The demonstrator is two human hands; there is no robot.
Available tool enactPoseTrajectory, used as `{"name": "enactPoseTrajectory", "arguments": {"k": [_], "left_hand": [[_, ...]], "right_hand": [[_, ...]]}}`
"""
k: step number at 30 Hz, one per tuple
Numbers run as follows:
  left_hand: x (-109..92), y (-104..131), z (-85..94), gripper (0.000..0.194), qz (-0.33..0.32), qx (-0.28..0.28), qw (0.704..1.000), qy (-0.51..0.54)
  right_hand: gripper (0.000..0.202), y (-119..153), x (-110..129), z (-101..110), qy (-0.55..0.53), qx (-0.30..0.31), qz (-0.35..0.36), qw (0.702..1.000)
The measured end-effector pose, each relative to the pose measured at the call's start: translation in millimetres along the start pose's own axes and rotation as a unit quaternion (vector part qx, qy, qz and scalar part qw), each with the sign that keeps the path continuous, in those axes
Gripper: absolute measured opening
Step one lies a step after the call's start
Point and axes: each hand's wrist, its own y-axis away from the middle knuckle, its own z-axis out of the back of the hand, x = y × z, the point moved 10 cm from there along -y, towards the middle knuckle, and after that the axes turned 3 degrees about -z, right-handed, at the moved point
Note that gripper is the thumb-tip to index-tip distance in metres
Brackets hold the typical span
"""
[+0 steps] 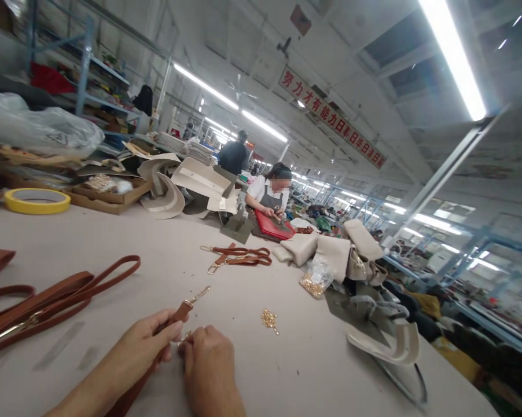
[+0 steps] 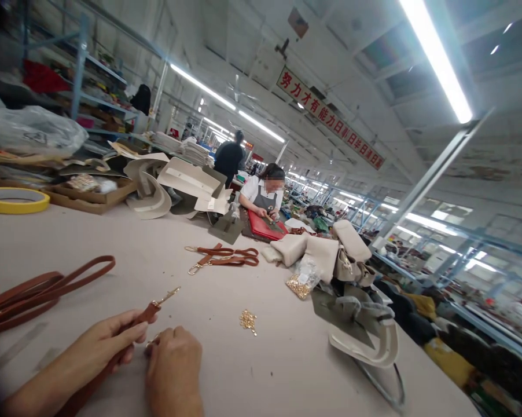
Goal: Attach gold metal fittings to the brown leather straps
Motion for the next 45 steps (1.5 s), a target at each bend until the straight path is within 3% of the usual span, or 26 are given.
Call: {"name": "enactPoseTrajectory", "arguments": {"k": [8,14,22,30,34,38,41,45], "left_hand": [[10.0,-0.4,2.9,0.038,0.025,-0.014,0.999,-0.017],[3.9,-1.0,3.8,0.038,0.02,-0.014,1.0,-0.009],[-0.4,0.3,2.9,0.037,0.001,-0.009,1.0,-0.016],[-11.8,7.5,5.8,0.025,-0.007,-0.017,1.0,-0.019],[-6.2,8.1,8.7,0.025,0.01,-0.025,1.0,0.004],[-8.6,10.3,1.8,0.023,0.007,-0.002,1.0,0.023],[-15.2,12.4,-2.1,0.021,-0.004,0.014,0.999,0.032],[-22.2,17.7,-8.2,0.021,-0.003,0.031,0.999,0.004]], "right_hand": [[0.011,6.8,-1.5,4.7,-0.005,0.019,0.03,0.999],[0.01,20.0,2.6,17.4,-0.045,0.001,0.056,0.997],[0.007,25.2,13.8,11.8,-0.072,0.025,0.094,0.993],[0.023,38.6,23.1,40.4,-0.179,0.036,0.151,0.971],[0.031,47.3,35.5,36.0,-0.143,0.061,0.181,0.971],[0.036,50.7,44.1,29.3,-0.138,0.048,0.193,0.97],[0.034,46.0,36.2,34.4,-0.219,0.006,0.172,0.96],[0.017,32.9,-4.0,37.0,-0.406,-0.039,0.025,0.913]]}}
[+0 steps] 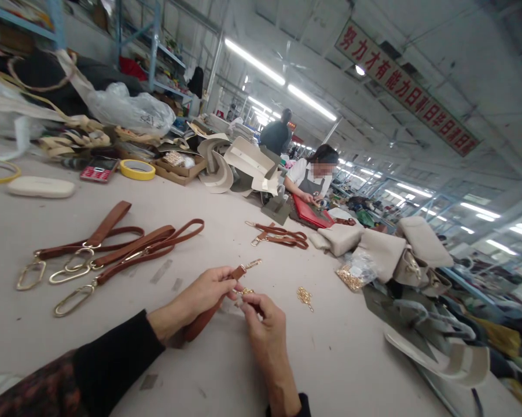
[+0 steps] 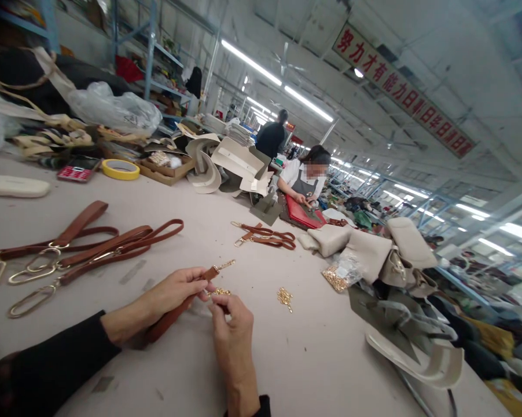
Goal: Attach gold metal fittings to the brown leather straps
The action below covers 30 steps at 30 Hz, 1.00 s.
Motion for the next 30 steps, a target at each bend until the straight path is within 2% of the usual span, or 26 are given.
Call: {"name": "enactPoseTrajectory", "arguments": {"k": [3,6,8,12,17,21,30], "left_hand": [[-4.7,4.8,-17.8,0.022,-0.006,0.052,0.998,0.025],[-8.5,10.0,-36.8,0.018,-0.018,0.109,0.989,0.095],[-6.9,11.9,-41.4,0.015,-0.016,0.121,0.989,0.083],[-2.8,13.0,-39.0,0.015,-0.014,0.12,0.993,0.001],[-2.1,15.0,-39.6,0.018,-0.009,0.136,0.99,-0.022],[-3.1,17.2,-41.9,0.019,0.003,0.146,0.988,-0.04],[-5.7,16.0,-40.3,0.02,-0.037,0.158,0.981,-0.11]], "right_hand": [[0.015,-3.2,-19.2,-0.2,-0.119,0.002,-0.091,0.989],[0.017,-4.7,-20.5,-5.6,-0.195,0.018,-0.105,0.975],[0.016,-5.3,-20.7,-5.2,-0.224,0.012,-0.109,0.968],[0.015,-5.9,-26.3,-1.6,-0.245,-0.007,-0.133,0.96],[0.014,-4.9,-32.9,-2.6,-0.239,0.004,-0.159,0.958],[0.012,-4.6,-34.4,-3.5,-0.242,0.002,-0.155,0.958],[0.009,-7.4,-30.7,0.4,-0.216,-0.025,-0.124,0.968]]}}
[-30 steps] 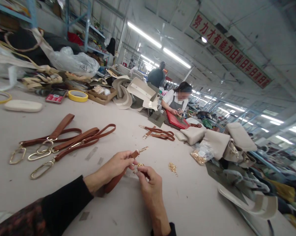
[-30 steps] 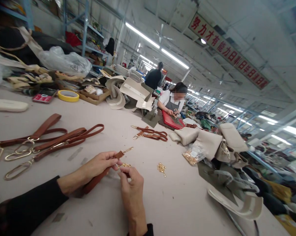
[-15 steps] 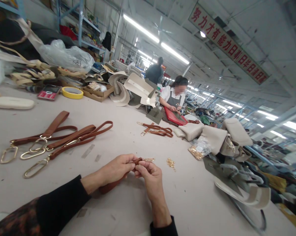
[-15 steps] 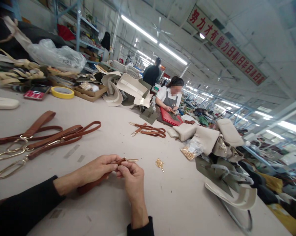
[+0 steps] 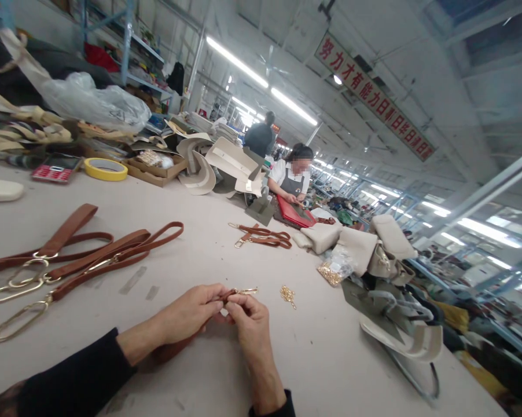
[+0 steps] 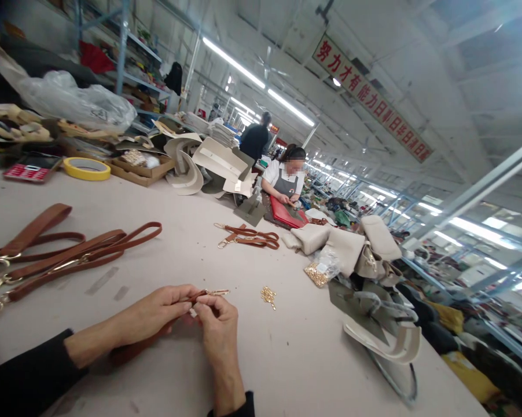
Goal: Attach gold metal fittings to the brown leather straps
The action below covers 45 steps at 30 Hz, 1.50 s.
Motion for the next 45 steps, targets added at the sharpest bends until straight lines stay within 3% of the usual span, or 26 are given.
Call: {"name": "enactPoseTrajectory", "arguments": {"k": [9,17,25,28,30,32,34,36,39,42,45], "left_hand": [[-20.1,7.5,1.7,0.023,-0.023,-0.018,0.997,-0.074],[-31.0,8.9,-0.5,0.026,-0.063,-0.01,0.994,-0.084],[-26.4,7.8,-2.0,0.031,-0.085,-0.035,0.987,-0.13],[-19.5,6.0,-3.3,0.034,-0.066,-0.038,0.994,-0.085],[-11.3,3.6,-4.2,0.04,-0.032,-0.036,0.999,-0.021],[-3.5,1.5,-2.1,0.052,0.005,-0.05,0.997,0.051],[1.6,0.5,3.0,0.065,0.032,-0.077,0.991,0.102],[5.2,0.8,7.8,0.072,0.056,-0.097,0.988,0.108],[6.4,1.7,11.5,0.071,0.067,-0.107,0.988,0.087],[10.4,2.7,13.1,0.067,0.071,-0.12,0.985,0.103],[17.0,0.7,7.8,0.061,0.079,-0.1,0.984,0.126]], "right_hand": [[0.008,-0.7,-1.2,1.4,-0.035,-0.027,-0.008,0.999],[0.025,-1.0,-11.3,7.3,-0.074,-0.051,-0.016,0.996],[0.019,5.9,6.9,13.4,-0.036,-0.089,0.009,0.995],[0.018,6.3,14.9,13.0,-0.019,-0.093,0.025,0.995],[0.014,2.4,18.7,11.3,0.004,-0.053,0.037,0.998],[0.01,-3.0,19.4,23.3,0.069,-0.037,0.047,0.996],[0.014,-7.0,18.0,60.5,0.208,-0.104,0.049,0.971],[0.021,-5.4,17.7,109.2,0.349,-0.206,0.037,0.914],[0.026,-1.9,12.3,162.5,0.454,-0.265,0.007,0.851],[0.028,-0.7,9.2,186.3,0.536,-0.274,-0.008,0.798],[0.027,-3.9,5.5,189.8,0.592,-0.266,-0.015,0.761]]}}
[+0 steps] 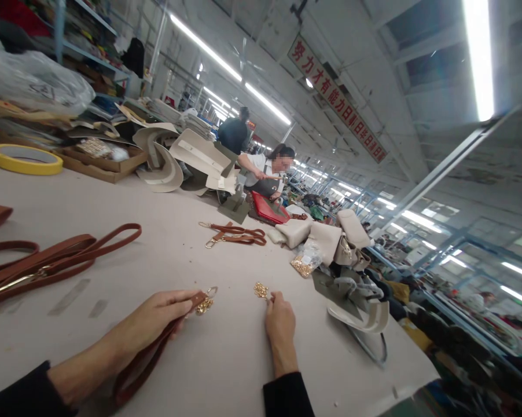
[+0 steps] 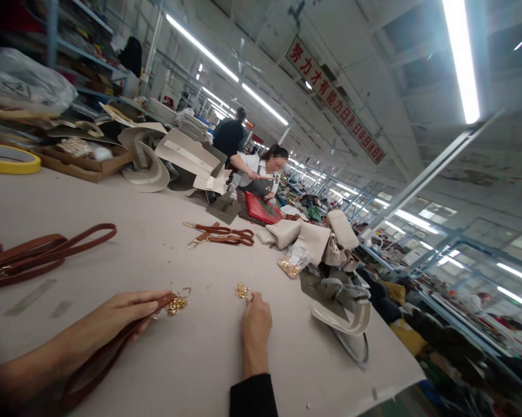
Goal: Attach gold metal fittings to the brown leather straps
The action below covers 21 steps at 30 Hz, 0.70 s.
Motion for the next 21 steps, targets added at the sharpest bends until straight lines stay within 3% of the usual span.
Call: {"name": "enactPoseTrajectory", "arguments": {"k": [6,11,21], "left_hand": [[9.1,-5.1,-15.8,0.057,0.0,0.063,0.997,0.04],[14.4,-3.4,-16.0,0.045,0.009,0.029,0.998,0.051],[9.1,-5.7,-9.8,0.035,-0.005,0.027,0.999,-0.044]], "right_hand": [[0.026,-4.9,3.8,-9.3,0.056,0.008,0.021,0.998],[0.026,-6.3,8.1,-11.6,0.048,0.01,0.034,0.998],[0.016,-10.7,6.1,-11.1,-0.112,0.015,0.031,0.993]]}}
